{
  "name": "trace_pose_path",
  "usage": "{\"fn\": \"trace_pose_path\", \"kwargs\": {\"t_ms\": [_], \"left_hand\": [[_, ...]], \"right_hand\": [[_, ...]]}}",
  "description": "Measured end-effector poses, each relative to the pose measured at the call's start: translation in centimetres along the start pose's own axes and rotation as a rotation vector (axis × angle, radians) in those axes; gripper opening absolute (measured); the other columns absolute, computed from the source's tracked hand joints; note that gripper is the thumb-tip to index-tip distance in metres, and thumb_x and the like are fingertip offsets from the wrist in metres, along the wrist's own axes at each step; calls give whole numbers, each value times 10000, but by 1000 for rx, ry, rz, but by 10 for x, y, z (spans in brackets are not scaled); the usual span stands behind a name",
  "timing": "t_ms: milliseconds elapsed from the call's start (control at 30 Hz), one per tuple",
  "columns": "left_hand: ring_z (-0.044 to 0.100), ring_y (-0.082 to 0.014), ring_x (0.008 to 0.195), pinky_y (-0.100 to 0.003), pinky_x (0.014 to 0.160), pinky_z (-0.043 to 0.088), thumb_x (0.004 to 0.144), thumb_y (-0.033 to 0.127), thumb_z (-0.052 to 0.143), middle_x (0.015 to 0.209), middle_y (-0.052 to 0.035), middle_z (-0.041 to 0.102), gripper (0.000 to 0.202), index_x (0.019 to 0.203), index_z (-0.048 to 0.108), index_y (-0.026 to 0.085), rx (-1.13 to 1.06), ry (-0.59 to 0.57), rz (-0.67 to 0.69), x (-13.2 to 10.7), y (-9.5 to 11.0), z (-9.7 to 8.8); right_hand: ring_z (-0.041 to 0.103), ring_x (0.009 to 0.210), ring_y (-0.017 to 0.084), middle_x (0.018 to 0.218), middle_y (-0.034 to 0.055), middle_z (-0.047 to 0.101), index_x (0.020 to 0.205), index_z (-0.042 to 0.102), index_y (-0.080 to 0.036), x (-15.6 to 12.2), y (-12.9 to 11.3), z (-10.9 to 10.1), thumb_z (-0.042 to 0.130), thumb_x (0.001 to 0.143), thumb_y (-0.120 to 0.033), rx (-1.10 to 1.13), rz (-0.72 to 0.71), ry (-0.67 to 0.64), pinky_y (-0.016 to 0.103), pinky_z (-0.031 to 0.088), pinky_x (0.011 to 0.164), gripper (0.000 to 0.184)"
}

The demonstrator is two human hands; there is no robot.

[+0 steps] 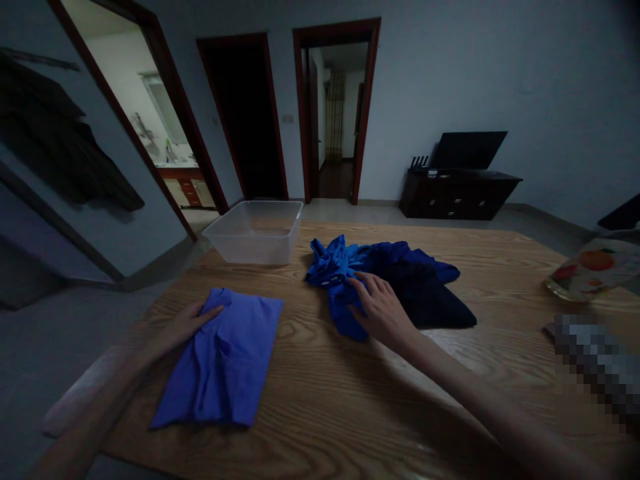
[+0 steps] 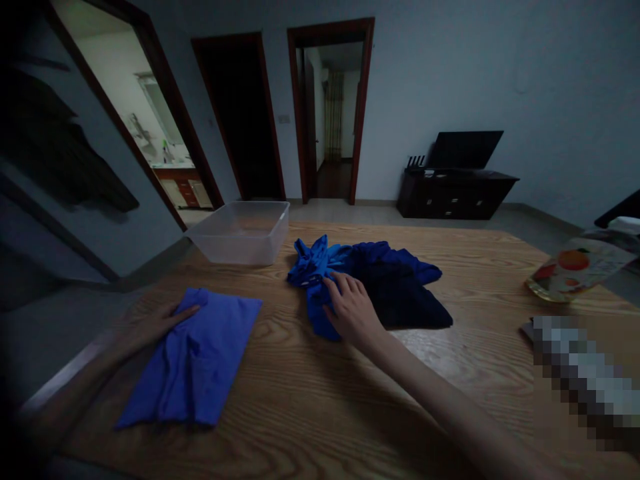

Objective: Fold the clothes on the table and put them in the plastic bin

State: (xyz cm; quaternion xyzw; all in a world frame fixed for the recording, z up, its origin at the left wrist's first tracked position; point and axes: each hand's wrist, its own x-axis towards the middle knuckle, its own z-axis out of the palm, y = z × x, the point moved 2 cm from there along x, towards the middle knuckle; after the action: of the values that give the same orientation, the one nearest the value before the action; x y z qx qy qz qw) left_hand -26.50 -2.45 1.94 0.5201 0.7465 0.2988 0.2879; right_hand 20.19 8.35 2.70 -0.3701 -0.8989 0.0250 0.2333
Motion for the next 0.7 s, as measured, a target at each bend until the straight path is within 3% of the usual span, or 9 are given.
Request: {"fn": "trace_pose_path", "kwargs": {"t_ms": [67,133,233,267,367,433,500,600,700], "left_hand": [[648,-434,1363,-565,1226,459,762,881,620,1428,-218,712,950,1319,663,112,158,109,70,20,-22,-15],[565,-431,1456,-555,1258,416,864,794,528,1538,-267,604,932,1437,571,60,339,239,178,27,-26,-15],[361,-403,1612,-579,1330,268,1034,597,362,1721,-241,393,767,1591,456,78,582,433,331,21,-13,11],[333,-401,1627,-611,1341,211,1065,551,331,1742,-222,372,707,1601,465,110,643,441,349,19,-10,22],[390,-394,1603,-669,1330,167,1079,519,369,1698,-188,474,607,1557,545,189,718,244,313,20,-11,47],[402,-385,1602,-658,1318,220,1052,524,430,1685,-193,495,621,1558,544,183,704,94,265,27,-16,50],[369,-386,1622,-631,1325,228,1027,538,475,1704,-210,462,669,1567,529,146,666,57,256,30,-12,48],[350,-358,1633,-566,1359,189,1020,603,519,1704,-180,471,690,1548,550,160,483,53,363,15,28,63],[523,-291,1519,-473,1310,354,1064,671,464,1614,-130,581,660,1543,551,226,96,-140,396,-21,89,114]], "right_hand": [[511,1419,394,1554,223,543,1539,508,-151,4,19,3,630,1009,-265,-167,0,-47,556,471,1150,556],[574,1309,372,1443,212,611,1463,569,-150,7,30,7,566,1029,-228,-212,-5,-90,528,513,1076,440],[618,1162,357,1283,198,669,1280,651,-150,12,30,6,469,1033,-145,-222,-6,-94,540,506,1026,307],[620,1143,354,1251,190,675,1245,654,-153,13,28,2,464,1036,-148,-228,-17,-97,542,498,1029,283],[623,1137,320,1208,157,668,1221,623,-171,6,15,-18,477,1069,-231,-95,-31,-79,490,488,1039,220],[641,1083,271,1177,118,671,1231,594,-202,-4,9,-38,474,1099,-323,184,47,-66,420,507,974,216],[650,966,223,1086,63,683,1216,585,-233,-16,8,-53,496,1109,-443,533,206,-77,359,517,868,252],[662,882,192,981,9,689,1176,604,-251,-29,10,-57,616,1043,-562,1035,450,-115,322,524,811,338],[726,996,225,1111,32,742,1247,611,-267,-36,10,-35,718,957,-538,1467,644,-148,358,561,897,411]]}}
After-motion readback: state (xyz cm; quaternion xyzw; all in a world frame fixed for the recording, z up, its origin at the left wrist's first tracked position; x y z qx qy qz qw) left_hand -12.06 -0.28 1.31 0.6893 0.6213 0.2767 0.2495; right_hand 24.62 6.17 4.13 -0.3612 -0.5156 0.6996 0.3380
